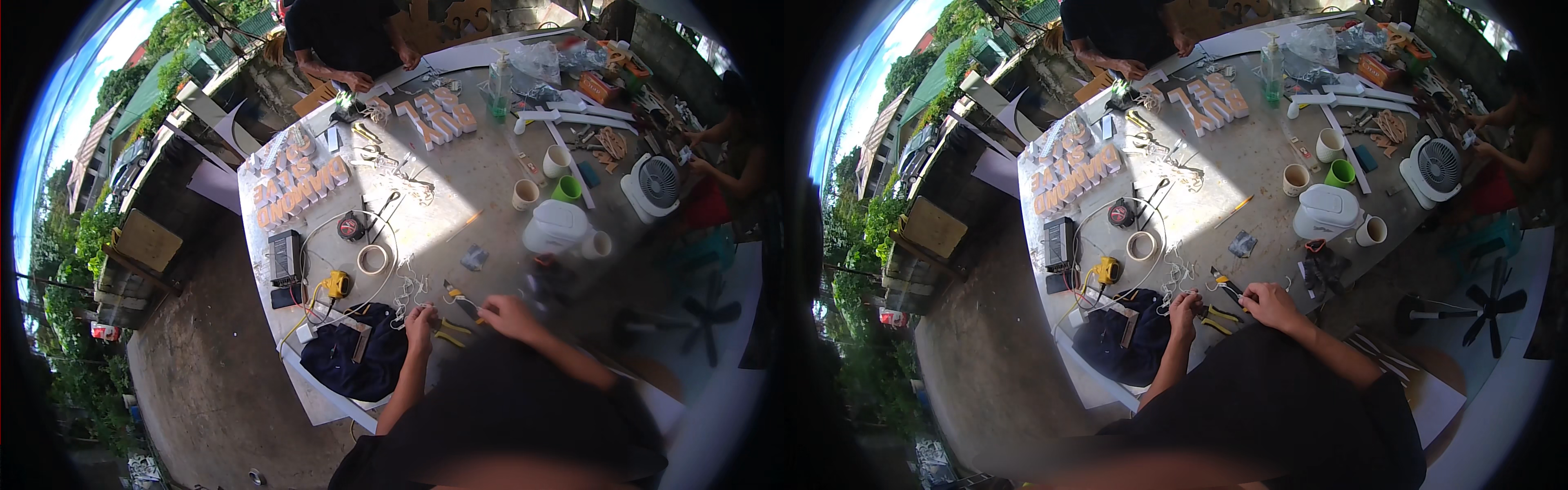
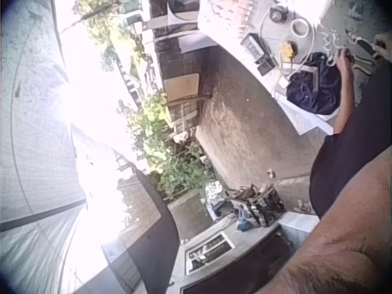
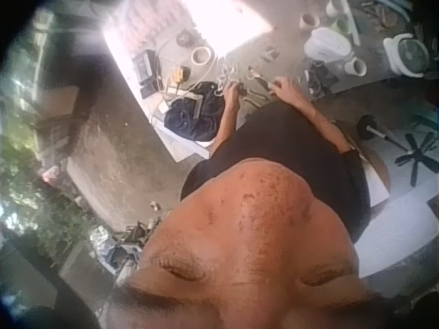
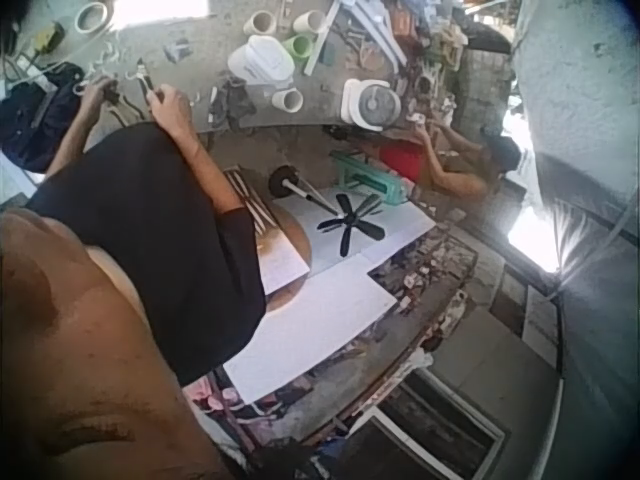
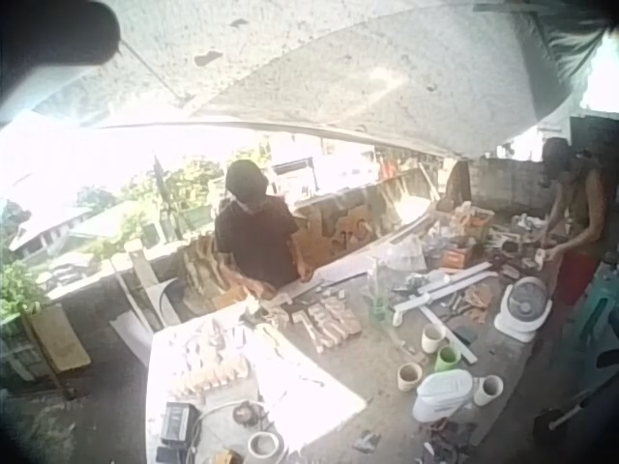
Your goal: Stripping wires and connecting LED strips to form sign lettering components.
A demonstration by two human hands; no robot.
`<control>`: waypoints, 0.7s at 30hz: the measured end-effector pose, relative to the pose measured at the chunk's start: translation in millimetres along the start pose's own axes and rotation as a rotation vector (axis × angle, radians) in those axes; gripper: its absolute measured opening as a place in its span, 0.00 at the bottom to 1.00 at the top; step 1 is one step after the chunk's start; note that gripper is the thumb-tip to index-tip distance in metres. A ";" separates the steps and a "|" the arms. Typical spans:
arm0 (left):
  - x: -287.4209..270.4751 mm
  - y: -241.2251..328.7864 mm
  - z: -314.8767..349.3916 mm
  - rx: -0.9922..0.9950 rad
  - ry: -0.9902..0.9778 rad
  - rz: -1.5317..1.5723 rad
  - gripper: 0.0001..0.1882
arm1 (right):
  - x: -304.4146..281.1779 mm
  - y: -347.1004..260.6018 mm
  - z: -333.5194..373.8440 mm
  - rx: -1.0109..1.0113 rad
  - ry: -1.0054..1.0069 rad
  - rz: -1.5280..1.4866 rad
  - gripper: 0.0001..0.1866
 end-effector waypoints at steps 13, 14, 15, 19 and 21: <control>1.8 4.5 0.1 0.025 0.008 -0.036 0.11 | -0.7 -0.1 -1.1 0.029 -0.031 0.016 0.11; 2.2 4.9 -0.1 0.020 0.007 -0.039 0.10 | -1.4 -0.6 -1.1 0.000 -0.014 0.017 0.11; 2.6 5.1 -0.1 0.016 0.006 -0.042 0.10 | -1.7 -0.4 -1.2 -0.006 -0.013 0.018 0.11; 4.3 6.1 0.5 0.008 -0.003 -0.027 0.10 | -1.5 0.7 -0.8 0.000 -0.005 0.032 0.11; 4.9 6.1 0.8 -0.001 -0.001 -0.022 0.10 | -1.0 1.1 -1.4 -0.006 -0.004 0.023 0.11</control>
Point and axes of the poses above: each hand's wrist, its own z-axis away from the middle knuckle, its own x-axis out of the palm, y = z × x, the point moved 3 cm from there along -z, towards the middle knuckle, and after that the axes turned 8 degrees about -y, right-handed, at the moved point
